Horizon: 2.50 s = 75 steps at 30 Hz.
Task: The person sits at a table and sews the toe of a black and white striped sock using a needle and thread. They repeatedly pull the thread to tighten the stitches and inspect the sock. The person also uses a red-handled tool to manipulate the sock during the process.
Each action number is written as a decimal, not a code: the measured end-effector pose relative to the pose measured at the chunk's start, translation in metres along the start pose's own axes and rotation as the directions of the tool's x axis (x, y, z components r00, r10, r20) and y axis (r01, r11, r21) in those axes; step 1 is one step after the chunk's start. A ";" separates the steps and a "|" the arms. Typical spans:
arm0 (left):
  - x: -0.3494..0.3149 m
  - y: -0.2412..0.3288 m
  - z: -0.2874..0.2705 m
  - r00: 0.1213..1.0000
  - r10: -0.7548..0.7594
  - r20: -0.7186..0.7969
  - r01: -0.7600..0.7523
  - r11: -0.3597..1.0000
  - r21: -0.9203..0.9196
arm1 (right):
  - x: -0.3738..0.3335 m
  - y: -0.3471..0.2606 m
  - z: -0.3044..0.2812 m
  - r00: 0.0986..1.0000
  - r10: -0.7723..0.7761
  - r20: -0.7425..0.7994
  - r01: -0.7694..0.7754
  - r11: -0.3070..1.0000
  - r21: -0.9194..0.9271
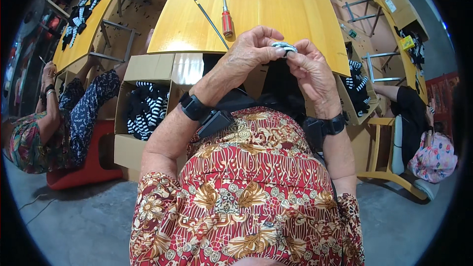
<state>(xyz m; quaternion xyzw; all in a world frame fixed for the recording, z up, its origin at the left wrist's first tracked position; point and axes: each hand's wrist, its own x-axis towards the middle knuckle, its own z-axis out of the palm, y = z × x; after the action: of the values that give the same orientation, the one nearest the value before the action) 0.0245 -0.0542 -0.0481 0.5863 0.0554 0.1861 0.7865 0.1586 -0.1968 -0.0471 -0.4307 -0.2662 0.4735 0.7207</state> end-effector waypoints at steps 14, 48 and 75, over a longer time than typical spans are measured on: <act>-0.008 -0.006 0.011 0.992 -0.096 -0.081 0.099 0.994 0.036 | -0.009 -0.003 0.014 0.986 -0.155 -0.059 0.149 0.985 -0.090; -0.008 -0.021 -0.005 1.000 -0.021 0.007 0.023 0.962 -0.273 | -0.005 -0.010 0.012 0.991 0.121 -0.061 -0.128 0.983 -0.134; -0.011 -0.018 -0.004 0.998 -0.053 -0.041 0.046 0.986 -0.160 | -0.005 0.016 0.006 0.991 -0.129 -0.027 0.121 0.970 -0.210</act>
<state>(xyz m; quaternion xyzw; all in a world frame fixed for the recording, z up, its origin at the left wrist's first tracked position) 0.0174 -0.0583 -0.0674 0.5157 0.0726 0.1833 0.8338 0.1449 -0.1961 -0.0576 -0.4956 -0.3264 0.3879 0.7053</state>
